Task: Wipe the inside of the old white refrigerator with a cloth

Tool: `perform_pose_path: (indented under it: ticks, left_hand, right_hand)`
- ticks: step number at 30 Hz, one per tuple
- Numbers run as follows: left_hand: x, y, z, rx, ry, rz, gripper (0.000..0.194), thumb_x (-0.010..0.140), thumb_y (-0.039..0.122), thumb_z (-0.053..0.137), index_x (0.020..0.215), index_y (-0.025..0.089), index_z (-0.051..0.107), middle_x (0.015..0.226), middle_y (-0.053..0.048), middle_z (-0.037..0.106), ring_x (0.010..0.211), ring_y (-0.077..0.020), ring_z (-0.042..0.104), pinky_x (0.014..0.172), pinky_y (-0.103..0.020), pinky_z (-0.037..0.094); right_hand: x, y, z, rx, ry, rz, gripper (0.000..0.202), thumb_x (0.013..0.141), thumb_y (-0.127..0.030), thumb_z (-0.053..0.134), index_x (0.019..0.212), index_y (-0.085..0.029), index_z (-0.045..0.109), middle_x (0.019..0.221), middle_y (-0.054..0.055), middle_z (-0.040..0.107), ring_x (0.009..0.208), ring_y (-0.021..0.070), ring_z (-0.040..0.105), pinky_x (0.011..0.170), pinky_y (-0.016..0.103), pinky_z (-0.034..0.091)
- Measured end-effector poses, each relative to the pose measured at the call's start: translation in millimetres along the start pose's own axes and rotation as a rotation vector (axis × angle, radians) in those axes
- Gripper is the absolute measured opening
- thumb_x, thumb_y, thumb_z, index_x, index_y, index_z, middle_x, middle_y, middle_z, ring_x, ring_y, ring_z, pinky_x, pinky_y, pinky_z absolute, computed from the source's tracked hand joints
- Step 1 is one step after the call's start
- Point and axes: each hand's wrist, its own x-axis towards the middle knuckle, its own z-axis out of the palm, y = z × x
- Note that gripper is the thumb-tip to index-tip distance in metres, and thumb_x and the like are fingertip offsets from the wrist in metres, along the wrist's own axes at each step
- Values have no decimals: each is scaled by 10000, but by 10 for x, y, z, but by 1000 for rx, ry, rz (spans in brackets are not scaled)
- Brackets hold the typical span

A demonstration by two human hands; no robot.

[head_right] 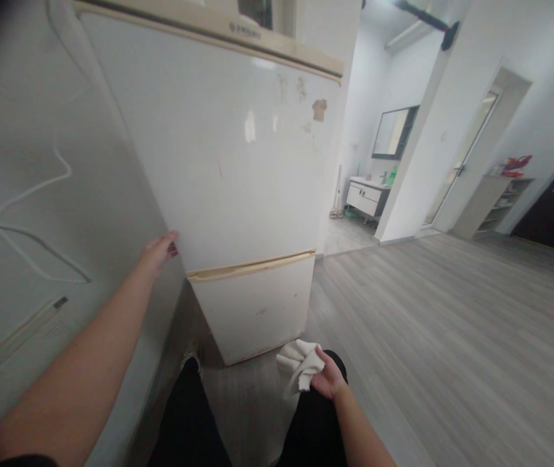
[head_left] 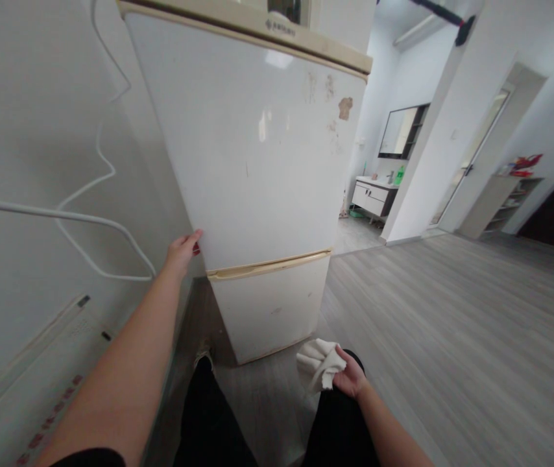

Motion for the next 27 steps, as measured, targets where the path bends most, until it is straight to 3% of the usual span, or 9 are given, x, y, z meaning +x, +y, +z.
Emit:
perform_pose_path:
  ticks: [3, 5, 9, 14, 18, 22, 27]
  left_hand:
    - [-41, -110, -106, 13, -85, -173, 384, 699, 489, 811, 835, 163, 660, 859, -65, 711, 713, -148, 640, 739, -305, 550]
    - [-79, -198, -144, 51, -108, -193, 431, 648, 525, 832, 827, 171, 663, 871, -77, 717, 744, -170, 646, 739, -321, 549]
    - [-197, -364, -115, 87, -39, -115, 457, 582, 545, 837, 800, 185, 660, 922, -87, 712, 855, -215, 649, 771, -335, 542]
    - [-339, -476, -53, 94, 35, -13, 481, 624, 625, 744, 823, 198, 649, 881, -42, 665, 891, -213, 626, 748, -303, 511]
    - [-328, -525, -65, 122, 45, 38, 550, 581, 667, 758, 847, 200, 639, 839, -19, 636, 822, -197, 602, 745, -315, 502]
    - [-248, -623, -78, 136, 22, 108, 608, 552, 689, 772, 884, 198, 638, 865, -27, 646, 835, -199, 610, 849, -349, 513]
    - [-281, -743, -121, 144, 35, 158, 593, 592, 706, 769, 892, 217, 619, 888, -47, 652, 837, -220, 623, 877, -386, 531]
  right_hand:
    - [-25, -29, 32, 3, -30, 4, 630, 900, -586, 591, 1321, -117, 588, 1360, 199, 644, 1346, 322, 558, 1189, 539, 347]
    - [-35, -38, 51, 1, -31, 9, 631, 904, -578, 590, 1329, -111, 583, 1360, 205, 642, 1348, 325, 556, 1191, 539, 344]
    - [-34, -35, 55, -18, -20, 23, 623, 910, -583, 574, 1319, -114, 586, 1350, 204, 647, 1359, 326, 546, 1198, 546, 330]
    - [11, -28, 32, -19, -33, 37, 643, 900, -625, 562, 1279, -108, 607, 1338, 208, 652, 1358, 327, 546, 1199, 546, 328]
    - [86, -33, 42, -2, -68, 38, 617, 904, -616, 568, 1259, -115, 627, 1327, 195, 665, 1358, 315, 549, 1209, 522, 318]
    - [186, -24, 60, -6, -61, 42, 618, 933, -585, 543, 1295, -88, 610, 1309, 203, 673, 1352, 303, 557, 1215, 503, 305]
    - [337, 1, 85, -16, -40, 87, 636, 957, -576, 499, 1338, -74, 579, 1293, 210, 679, 1312, 302, 589, 1202, 515, 316]
